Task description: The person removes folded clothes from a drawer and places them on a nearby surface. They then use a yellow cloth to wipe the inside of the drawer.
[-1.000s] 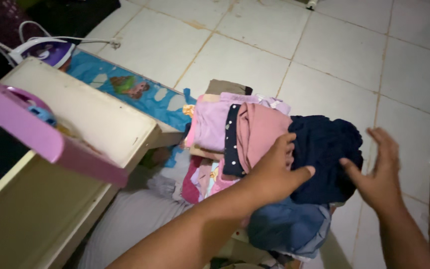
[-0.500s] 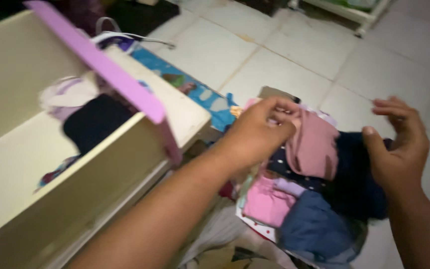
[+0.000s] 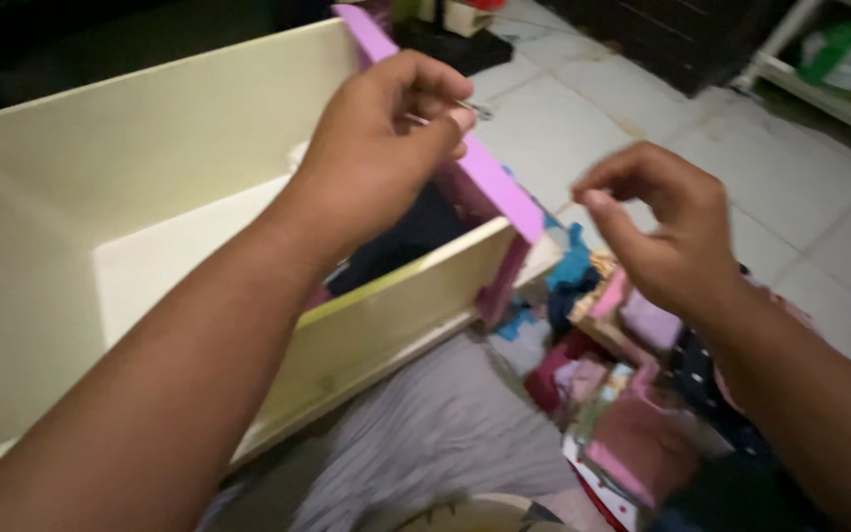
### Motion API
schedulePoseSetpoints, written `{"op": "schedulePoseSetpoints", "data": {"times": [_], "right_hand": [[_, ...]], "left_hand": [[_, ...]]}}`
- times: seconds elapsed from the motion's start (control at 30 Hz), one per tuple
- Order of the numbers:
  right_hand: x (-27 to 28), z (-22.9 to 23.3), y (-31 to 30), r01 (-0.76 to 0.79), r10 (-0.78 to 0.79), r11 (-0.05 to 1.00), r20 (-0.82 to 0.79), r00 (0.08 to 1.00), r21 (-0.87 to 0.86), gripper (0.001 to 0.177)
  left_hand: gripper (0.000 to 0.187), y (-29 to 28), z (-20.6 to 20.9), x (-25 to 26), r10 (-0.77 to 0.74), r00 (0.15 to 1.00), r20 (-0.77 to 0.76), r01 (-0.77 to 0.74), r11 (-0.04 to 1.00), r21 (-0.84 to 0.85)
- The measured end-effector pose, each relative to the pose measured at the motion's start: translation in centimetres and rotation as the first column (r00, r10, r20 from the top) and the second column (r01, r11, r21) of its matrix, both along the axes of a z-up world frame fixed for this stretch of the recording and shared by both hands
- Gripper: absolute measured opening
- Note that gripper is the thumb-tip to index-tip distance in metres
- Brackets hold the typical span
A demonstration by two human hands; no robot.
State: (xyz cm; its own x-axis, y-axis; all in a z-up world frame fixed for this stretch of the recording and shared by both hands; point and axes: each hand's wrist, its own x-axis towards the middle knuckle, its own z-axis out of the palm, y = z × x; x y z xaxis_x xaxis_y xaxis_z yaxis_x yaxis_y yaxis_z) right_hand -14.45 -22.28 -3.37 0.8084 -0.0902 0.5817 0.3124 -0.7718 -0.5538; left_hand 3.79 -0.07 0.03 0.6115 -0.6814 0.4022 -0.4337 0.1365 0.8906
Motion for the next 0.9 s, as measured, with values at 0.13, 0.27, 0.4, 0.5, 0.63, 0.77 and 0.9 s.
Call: {"op": "schedulePoseSetpoints", "data": {"times": [0.13, 0.27, 0.4, 0.5, 0.63, 0.77, 0.9], "right_hand": [[6.8, 2.1, 4.5, -0.163, 0.163, 0.975, -0.01, 0.987, -0.153, 0.012], [12.6, 3.3, 8.5, -0.209, 0.121, 0.96, -0.399, 0.909, -0.184, 0.018], [17.0, 2.7, 10.9, -0.368, 0.049, 0.876, -0.7, 0.712, -0.313, 0.022], [19.6, 1.7, 10.9, -0.466, -0.001, 0.797, -0.772, 0.636, -0.385, 0.031], [23.4, 0.1, 9.9, -0.49, -0.065, 0.698, -0.727, 0.683, -0.522, 0.033], [27.3, -1.6, 8.5, -0.548, 0.072, 0.694, -0.713, 0.698, -0.467, 0.066], [29.2, -4.0, 7.8, -0.592, 0.109, 0.746, -0.82, 0.562, -0.306, 0.069]], "left_hand": [[0.019, 3.4, -0.9, 3.8, 0.112, 0.993, 0.029, -0.113, 0.992, 0.052], [0.02, 4.7, -3.2, 7.9, 0.23, 0.959, 0.167, -0.243, 0.968, 0.06], [0.02, 5.2, -5.8, 10.4, 0.218, 0.968, 0.127, -0.241, 0.947, 0.211], [0.023, 5.3, -7.0, 11.3, 0.172, 0.964, 0.203, -0.241, 0.887, 0.393], [0.032, 4.9, -7.7, 12.8, 0.11, 0.967, 0.229, -0.232, 0.746, 0.624], [0.04, 4.4, -9.5, 15.0, 0.063, 0.965, 0.253, -0.228, 0.675, 0.702], [0.049, 3.6, -12.9, 16.8, 0.055, 0.978, 0.201, -0.182, 0.702, 0.688]]}}
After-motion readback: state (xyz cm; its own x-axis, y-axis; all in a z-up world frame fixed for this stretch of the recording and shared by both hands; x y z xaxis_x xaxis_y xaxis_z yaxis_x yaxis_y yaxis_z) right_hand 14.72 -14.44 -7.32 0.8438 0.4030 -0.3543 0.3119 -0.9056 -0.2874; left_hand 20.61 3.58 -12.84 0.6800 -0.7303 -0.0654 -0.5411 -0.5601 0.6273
